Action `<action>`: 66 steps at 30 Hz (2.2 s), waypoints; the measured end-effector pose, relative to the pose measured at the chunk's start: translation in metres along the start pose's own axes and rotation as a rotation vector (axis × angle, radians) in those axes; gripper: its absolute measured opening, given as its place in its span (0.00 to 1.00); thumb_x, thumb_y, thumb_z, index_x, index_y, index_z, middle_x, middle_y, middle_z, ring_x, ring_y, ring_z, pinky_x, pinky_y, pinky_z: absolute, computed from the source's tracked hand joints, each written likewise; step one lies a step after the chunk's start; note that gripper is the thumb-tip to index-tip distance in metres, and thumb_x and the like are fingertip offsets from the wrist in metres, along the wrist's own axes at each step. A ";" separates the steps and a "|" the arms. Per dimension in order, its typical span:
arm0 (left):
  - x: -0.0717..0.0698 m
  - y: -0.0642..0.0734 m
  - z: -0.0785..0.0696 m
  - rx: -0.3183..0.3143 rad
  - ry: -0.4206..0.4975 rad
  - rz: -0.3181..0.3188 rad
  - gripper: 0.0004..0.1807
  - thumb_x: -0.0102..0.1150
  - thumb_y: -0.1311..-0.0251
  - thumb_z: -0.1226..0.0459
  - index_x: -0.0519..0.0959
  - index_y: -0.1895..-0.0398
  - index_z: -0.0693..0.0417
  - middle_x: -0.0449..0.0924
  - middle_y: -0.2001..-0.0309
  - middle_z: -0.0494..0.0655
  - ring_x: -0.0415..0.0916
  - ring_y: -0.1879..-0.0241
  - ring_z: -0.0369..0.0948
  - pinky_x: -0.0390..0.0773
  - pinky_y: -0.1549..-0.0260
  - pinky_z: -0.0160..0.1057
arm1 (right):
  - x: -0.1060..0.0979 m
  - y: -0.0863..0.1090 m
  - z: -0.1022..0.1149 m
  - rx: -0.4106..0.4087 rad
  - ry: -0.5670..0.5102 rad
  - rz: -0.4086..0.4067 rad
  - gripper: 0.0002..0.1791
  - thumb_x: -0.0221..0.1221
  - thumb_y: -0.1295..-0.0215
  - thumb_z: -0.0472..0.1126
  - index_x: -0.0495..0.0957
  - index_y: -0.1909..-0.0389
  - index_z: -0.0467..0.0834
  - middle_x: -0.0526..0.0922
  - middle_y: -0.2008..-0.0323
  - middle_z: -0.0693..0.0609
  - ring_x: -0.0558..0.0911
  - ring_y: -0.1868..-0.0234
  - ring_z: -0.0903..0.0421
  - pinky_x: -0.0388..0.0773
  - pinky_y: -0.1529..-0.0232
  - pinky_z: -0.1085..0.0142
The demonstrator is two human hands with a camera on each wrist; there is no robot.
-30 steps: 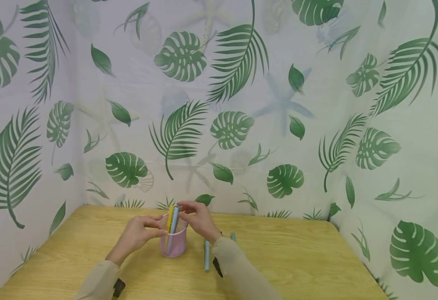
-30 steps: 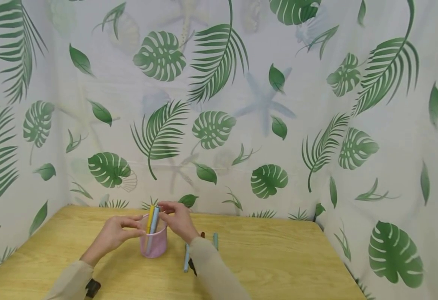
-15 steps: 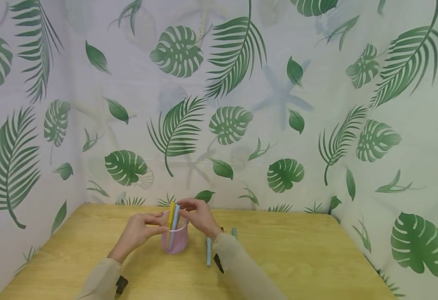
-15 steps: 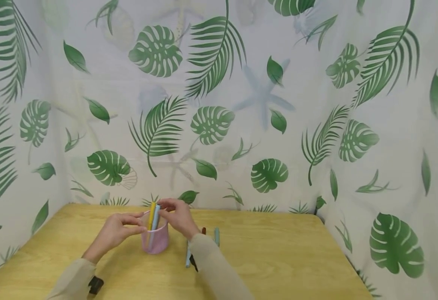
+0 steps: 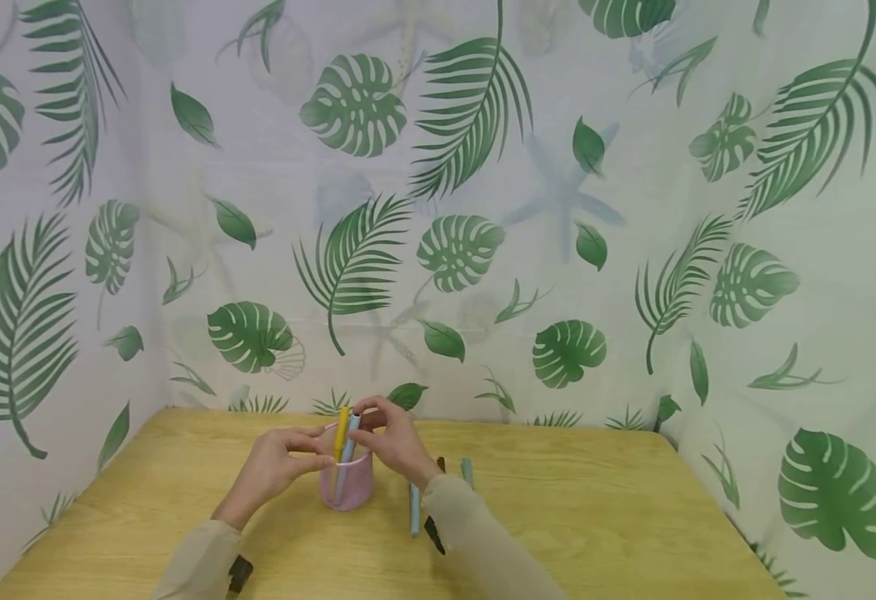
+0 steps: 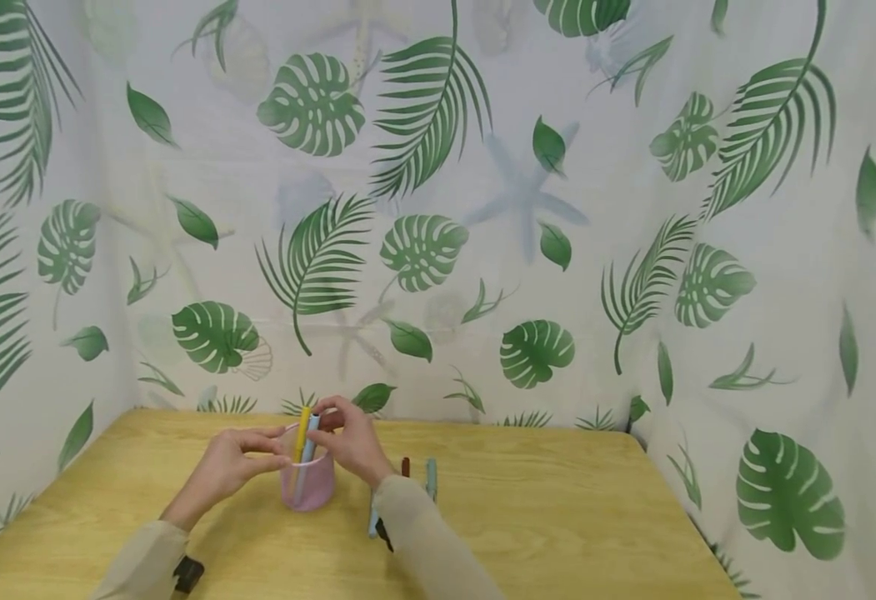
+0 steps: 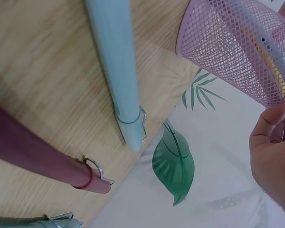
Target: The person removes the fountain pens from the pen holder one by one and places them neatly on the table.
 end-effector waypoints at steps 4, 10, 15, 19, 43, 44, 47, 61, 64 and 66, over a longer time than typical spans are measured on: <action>0.001 0.001 0.001 -0.013 0.019 0.003 0.10 0.73 0.51 0.53 0.88 0.69 0.45 0.81 0.43 0.53 0.79 0.44 0.57 0.78 0.48 0.59 | -0.001 0.005 0.012 -0.049 -0.020 -0.003 0.16 0.63 0.37 0.32 0.75 0.49 0.37 0.85 0.55 0.36 0.83 0.53 0.44 0.81 0.56 0.57; 0.001 0.000 0.000 0.002 0.009 0.000 0.11 0.73 0.51 0.52 0.88 0.69 0.46 0.81 0.43 0.55 0.79 0.44 0.58 0.78 0.48 0.59 | -0.008 0.005 0.013 -0.035 -0.091 -0.045 0.15 0.62 0.37 0.30 0.76 0.49 0.36 0.85 0.55 0.35 0.84 0.53 0.42 0.82 0.58 0.60; 0.001 0.001 0.000 0.008 0.003 -0.002 0.11 0.74 0.52 0.53 0.88 0.68 0.47 0.81 0.44 0.55 0.79 0.45 0.57 0.79 0.48 0.59 | -0.014 0.000 0.004 -0.024 -0.161 -0.081 0.15 0.63 0.36 0.32 0.76 0.49 0.40 0.85 0.55 0.38 0.85 0.53 0.50 0.82 0.55 0.63; 0.000 0.000 -0.001 0.006 0.002 -0.009 0.11 0.74 0.52 0.53 0.89 0.69 0.46 0.82 0.44 0.54 0.80 0.45 0.56 0.79 0.49 0.57 | -0.018 -0.002 0.001 -0.017 -0.253 -0.096 0.16 0.62 0.36 0.30 0.75 0.47 0.38 0.84 0.54 0.34 0.84 0.55 0.52 0.83 0.55 0.61; 0.000 0.001 -0.001 0.008 -0.008 -0.014 0.10 0.74 0.52 0.52 0.88 0.69 0.46 0.81 0.44 0.55 0.80 0.46 0.58 0.79 0.49 0.59 | -0.043 -0.004 0.005 -0.063 -0.551 -0.163 0.18 0.59 0.34 0.28 0.69 0.44 0.35 0.79 0.51 0.31 0.84 0.51 0.41 0.84 0.57 0.50; 0.000 0.001 -0.001 0.010 -0.011 -0.015 0.10 0.74 0.52 0.52 0.88 0.70 0.46 0.81 0.44 0.55 0.80 0.46 0.58 0.79 0.49 0.59 | -0.044 -0.004 0.005 -0.065 -0.559 -0.167 0.19 0.59 0.34 0.28 0.69 0.44 0.34 0.79 0.51 0.31 0.85 0.52 0.42 0.84 0.57 0.50; 0.000 0.001 -0.002 0.014 -0.016 -0.016 0.10 0.74 0.52 0.53 0.88 0.70 0.46 0.82 0.44 0.55 0.80 0.46 0.57 0.78 0.48 0.59 | -0.047 -0.004 0.004 -0.070 -0.581 -0.175 0.19 0.59 0.35 0.27 0.68 0.45 0.33 0.79 0.50 0.29 0.86 0.55 0.46 0.84 0.57 0.49; -0.001 0.002 -0.004 0.016 -0.004 -0.006 0.10 0.74 0.52 0.54 0.88 0.69 0.47 0.81 0.43 0.56 0.78 0.44 0.59 0.78 0.48 0.60 | -0.070 -0.001 0.008 -0.140 -0.630 -0.207 0.20 0.60 0.36 0.26 0.65 0.46 0.27 0.81 0.52 0.30 0.88 0.59 0.52 0.84 0.56 0.49; 0.000 0.002 -0.004 0.014 -0.008 -0.004 0.09 0.74 0.51 0.54 0.88 0.70 0.46 0.81 0.43 0.56 0.78 0.44 0.59 0.78 0.48 0.60 | -0.076 0.000 0.007 -0.146 -0.624 -0.217 0.21 0.60 0.36 0.27 0.65 0.45 0.27 0.81 0.52 0.30 0.88 0.59 0.52 0.83 0.55 0.45; 0.000 0.002 -0.004 0.012 -0.009 -0.002 0.09 0.73 0.51 0.54 0.88 0.70 0.46 0.81 0.43 0.56 0.78 0.44 0.59 0.78 0.48 0.60 | -0.080 0.000 0.005 -0.138 -0.610 -0.230 0.22 0.60 0.36 0.27 0.65 0.45 0.27 0.83 0.52 0.33 0.88 0.60 0.52 0.83 0.55 0.45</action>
Point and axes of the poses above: each hand's wrist, its own y-axis away from the middle knuckle, its own x-axis out of the palm, z = x × y, the point moved 8 cm from there along -y, towards the middle knuckle
